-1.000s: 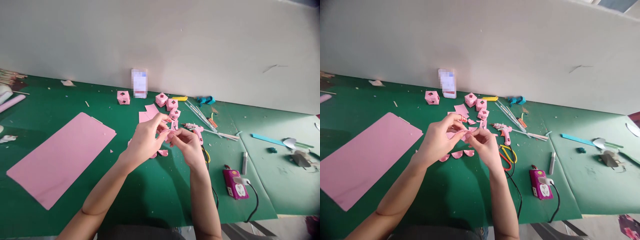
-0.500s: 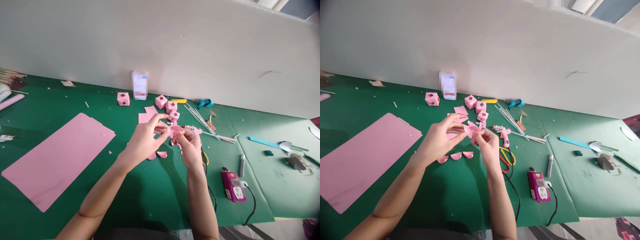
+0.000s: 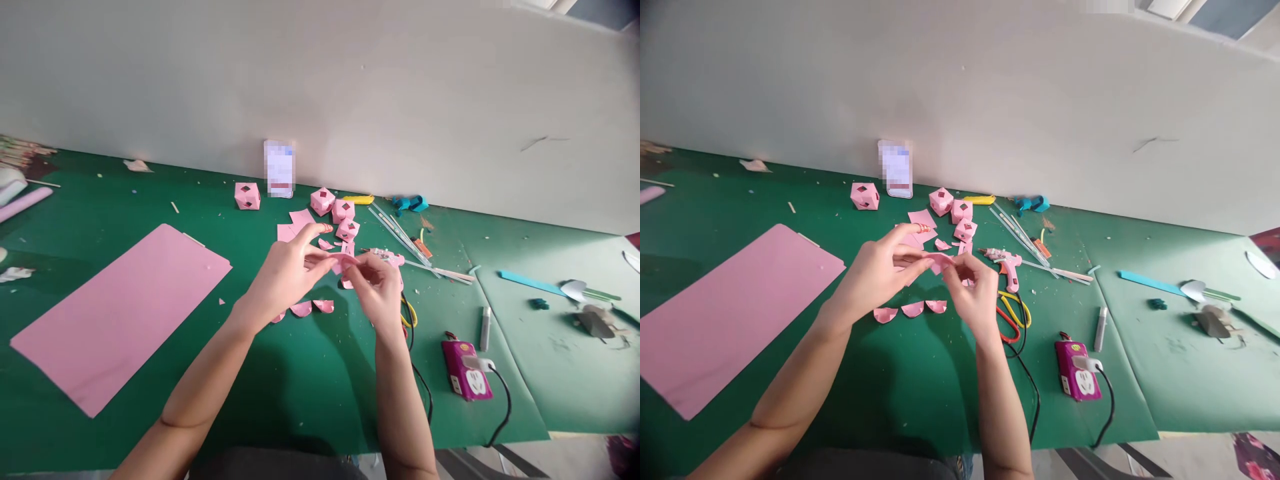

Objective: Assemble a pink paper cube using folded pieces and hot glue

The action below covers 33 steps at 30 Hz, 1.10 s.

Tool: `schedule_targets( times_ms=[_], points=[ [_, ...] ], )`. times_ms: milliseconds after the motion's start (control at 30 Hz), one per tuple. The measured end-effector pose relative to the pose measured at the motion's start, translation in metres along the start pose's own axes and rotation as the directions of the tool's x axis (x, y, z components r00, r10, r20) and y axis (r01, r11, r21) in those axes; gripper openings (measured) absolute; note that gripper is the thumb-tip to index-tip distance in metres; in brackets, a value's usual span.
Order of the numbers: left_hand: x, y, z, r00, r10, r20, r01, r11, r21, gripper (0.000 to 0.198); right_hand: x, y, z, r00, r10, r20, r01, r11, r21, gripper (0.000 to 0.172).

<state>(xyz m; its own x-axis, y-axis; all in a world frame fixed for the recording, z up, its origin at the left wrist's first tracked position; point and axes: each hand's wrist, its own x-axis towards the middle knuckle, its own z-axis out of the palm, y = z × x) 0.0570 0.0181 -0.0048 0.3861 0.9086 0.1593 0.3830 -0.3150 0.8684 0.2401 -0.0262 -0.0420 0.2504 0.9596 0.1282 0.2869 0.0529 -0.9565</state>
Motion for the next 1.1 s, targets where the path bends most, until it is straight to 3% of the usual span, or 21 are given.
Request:
schedule_targets(
  times_ms=[133, 300, 500, 667, 800, 933, 1033, 1100],
  points=[
    [-0.005, -0.005, -0.025, 0.985, -0.039, -0.169, 0.033, 0.999, -0.034, 0.046, 0.008, 0.008, -0.021, 0.961, -0.04, -0.275, 0.033, 0.999, -0.028, 0.018],
    [-0.022, -0.021, -0.052, 0.97, -0.143, -0.195, 0.176, 0.97, 0.166, 0.039, 0.007, 0.007, -0.03, 0.934, -0.079, -0.349, 0.07, 0.997, -0.038, 0.016],
    [-0.055, -0.068, -0.051, 0.951, -0.291, -0.101, 0.308, 0.891, 0.335, 0.033, 0.003, 0.002, -0.02, 0.94, -0.091, -0.329, 0.077, 0.996, -0.054, 0.017],
    [-0.081, -0.107, -0.032, 0.963, -0.197, -0.182, 0.236, 0.944, 0.228, 0.031, 0.009, 0.007, -0.013, 0.965, 0.0, -0.262, -0.015, 0.998, -0.057, 0.026],
    [-0.096, -0.122, -0.022, 0.955, -0.155, -0.252, 0.209, 0.956, 0.205, 0.03, 0.016, 0.022, -0.002, 0.983, 0.126, -0.135, -0.135, 0.989, -0.055, 0.035],
    [-0.105, -0.133, -0.017, 0.938, -0.127, -0.322, 0.194, 0.963, 0.185, 0.029, 0.022, 0.041, 0.007, 0.983, 0.182, 0.011, -0.178, 0.97, -0.167, 0.038],
    [-0.107, -0.14, -0.013, 0.93, -0.119, -0.346, 0.191, 0.965, 0.181, 0.03, 0.023, 0.047, 0.007, 0.98, 0.199, 0.029, -0.189, 0.962, -0.196, 0.035],
    [-0.108, -0.143, -0.011, 0.928, -0.114, -0.355, 0.187, 0.966, 0.179, 0.03, 0.024, 0.047, 0.002, 0.98, 0.198, 0.009, -0.193, 0.966, -0.172, 0.045]
  ],
)
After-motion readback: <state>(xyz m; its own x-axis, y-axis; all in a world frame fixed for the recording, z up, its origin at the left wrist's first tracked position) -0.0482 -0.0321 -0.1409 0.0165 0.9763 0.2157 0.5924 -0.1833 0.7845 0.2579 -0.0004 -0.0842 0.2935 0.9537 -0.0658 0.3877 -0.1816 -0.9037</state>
